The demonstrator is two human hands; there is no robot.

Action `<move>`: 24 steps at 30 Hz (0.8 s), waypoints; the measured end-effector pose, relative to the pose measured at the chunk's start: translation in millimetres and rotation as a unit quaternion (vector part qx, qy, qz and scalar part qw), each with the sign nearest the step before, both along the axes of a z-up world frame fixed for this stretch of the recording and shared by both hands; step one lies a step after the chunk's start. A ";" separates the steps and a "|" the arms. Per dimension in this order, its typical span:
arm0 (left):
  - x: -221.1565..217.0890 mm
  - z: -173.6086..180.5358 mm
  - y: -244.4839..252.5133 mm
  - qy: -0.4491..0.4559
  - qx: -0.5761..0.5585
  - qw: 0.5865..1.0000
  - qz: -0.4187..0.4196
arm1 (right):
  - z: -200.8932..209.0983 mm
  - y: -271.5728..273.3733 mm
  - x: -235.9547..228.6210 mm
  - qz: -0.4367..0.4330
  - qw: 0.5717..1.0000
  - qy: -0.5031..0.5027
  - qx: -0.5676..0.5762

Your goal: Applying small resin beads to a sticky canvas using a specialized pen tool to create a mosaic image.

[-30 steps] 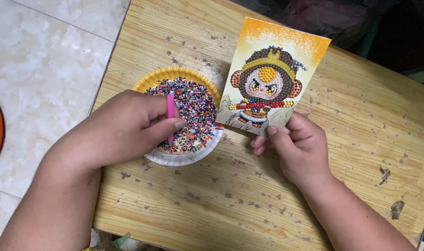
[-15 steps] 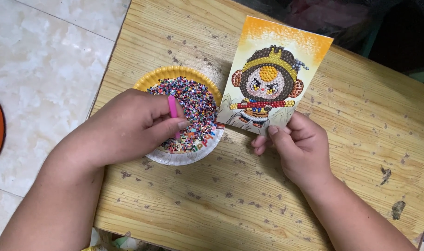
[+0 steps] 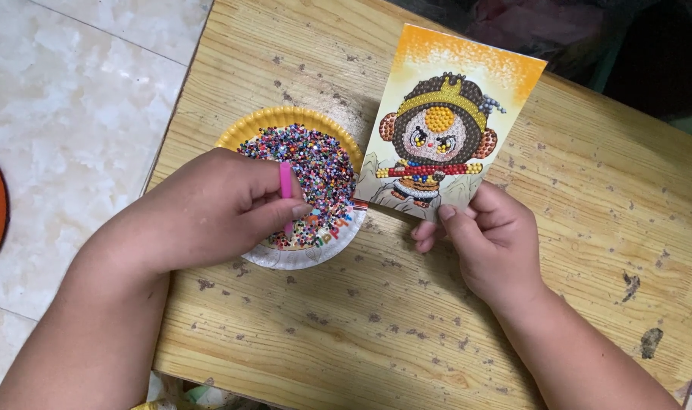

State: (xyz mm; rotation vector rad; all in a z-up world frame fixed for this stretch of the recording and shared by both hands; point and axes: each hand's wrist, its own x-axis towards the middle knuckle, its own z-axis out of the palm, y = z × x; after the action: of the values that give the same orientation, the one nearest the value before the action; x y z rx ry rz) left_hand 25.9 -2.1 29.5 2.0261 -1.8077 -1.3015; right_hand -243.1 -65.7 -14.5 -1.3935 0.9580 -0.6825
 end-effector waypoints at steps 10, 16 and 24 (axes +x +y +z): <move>-1.1 2.5 -0.3 0.002 0.011 1.000 0.006 | -2.1 0.3 -0.8 -0.011 1.000 -0.001 0.015; -1.5 5.9 0.6 0.069 -0.022 0.997 0.035 | 0.9 1.8 -0.1 -0.002 1.000 0.009 0.009; -20.5 0.0 10.8 0.330 -0.244 0.906 0.107 | 11.2 11.0 3.3 0.129 0.988 0.062 0.049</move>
State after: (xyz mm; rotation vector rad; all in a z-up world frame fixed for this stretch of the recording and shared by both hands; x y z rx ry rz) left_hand 5.4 8.6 29.6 1.2614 -1.3603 -1.1256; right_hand -239.8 -54.7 -3.3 -1.4535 0.8763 -0.3536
